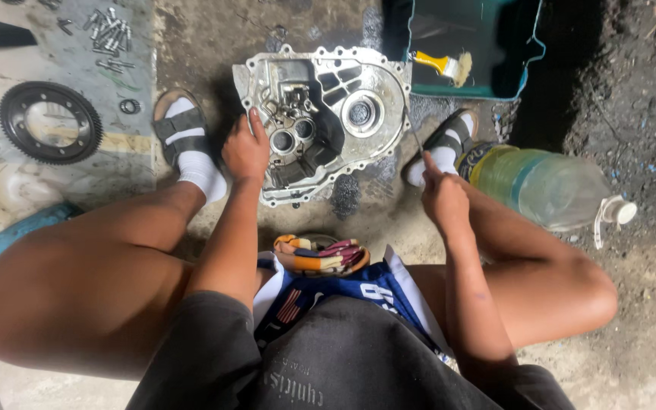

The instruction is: The person sits on the floor and uses a screwdriver to scrape residue from the inside of a disassembled engine casing. They then use a brush dipped in liquid from a green tray to scrub the interior surfaces of the casing.

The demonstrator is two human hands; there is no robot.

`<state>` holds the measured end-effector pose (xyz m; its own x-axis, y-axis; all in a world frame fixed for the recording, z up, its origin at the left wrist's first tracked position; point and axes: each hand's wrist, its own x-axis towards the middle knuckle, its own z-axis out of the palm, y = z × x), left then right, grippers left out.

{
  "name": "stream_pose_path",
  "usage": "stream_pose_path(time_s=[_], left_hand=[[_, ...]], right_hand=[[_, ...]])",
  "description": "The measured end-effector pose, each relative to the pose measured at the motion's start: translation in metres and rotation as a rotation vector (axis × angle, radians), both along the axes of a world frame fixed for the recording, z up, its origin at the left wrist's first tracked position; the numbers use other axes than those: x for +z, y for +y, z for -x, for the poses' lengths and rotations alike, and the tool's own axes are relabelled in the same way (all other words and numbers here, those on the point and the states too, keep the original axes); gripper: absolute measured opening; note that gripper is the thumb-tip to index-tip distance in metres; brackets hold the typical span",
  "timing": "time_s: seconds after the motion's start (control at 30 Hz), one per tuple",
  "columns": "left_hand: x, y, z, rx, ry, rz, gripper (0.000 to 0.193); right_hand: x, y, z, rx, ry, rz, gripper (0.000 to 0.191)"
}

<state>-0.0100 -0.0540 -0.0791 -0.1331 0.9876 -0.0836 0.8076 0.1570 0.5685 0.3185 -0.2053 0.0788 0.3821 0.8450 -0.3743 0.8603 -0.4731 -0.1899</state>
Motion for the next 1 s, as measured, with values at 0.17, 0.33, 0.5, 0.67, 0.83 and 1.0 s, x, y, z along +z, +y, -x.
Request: stream_pose_path(time_s=[0.17,0.33,0.5,0.67,0.83,1.0], left_hand=[[-0.001,-0.002,-0.004,0.000,0.013,-0.007,0.049],[0.001,-0.003,-0.006,0.011,0.033,-0.004,0.049],[0.004,-0.003,-0.006,-0.001,0.027,0.003,0.049],[0.008,-0.003,-0.008,0.001,0.011,0.015,0.051],[0.012,-0.001,-0.010,-0.011,0.007,-0.017,0.051],[0.014,-0.003,-0.015,-0.008,-0.007,-0.019,0.050]], right_hand=[[0.009,-0.033,0.050,0.108,-0.006,0.179,0.059],[0.031,-0.035,0.081,0.113,0.160,0.261,0.055],[0.035,-0.036,0.063,0.016,0.243,0.052,0.046],[0.013,-0.037,0.035,-0.032,0.217,-0.014,0.046],[0.002,-0.049,0.021,-0.519,0.411,0.091,0.056],[-0.013,-0.046,0.013,-0.666,0.807,-0.223,0.038]])
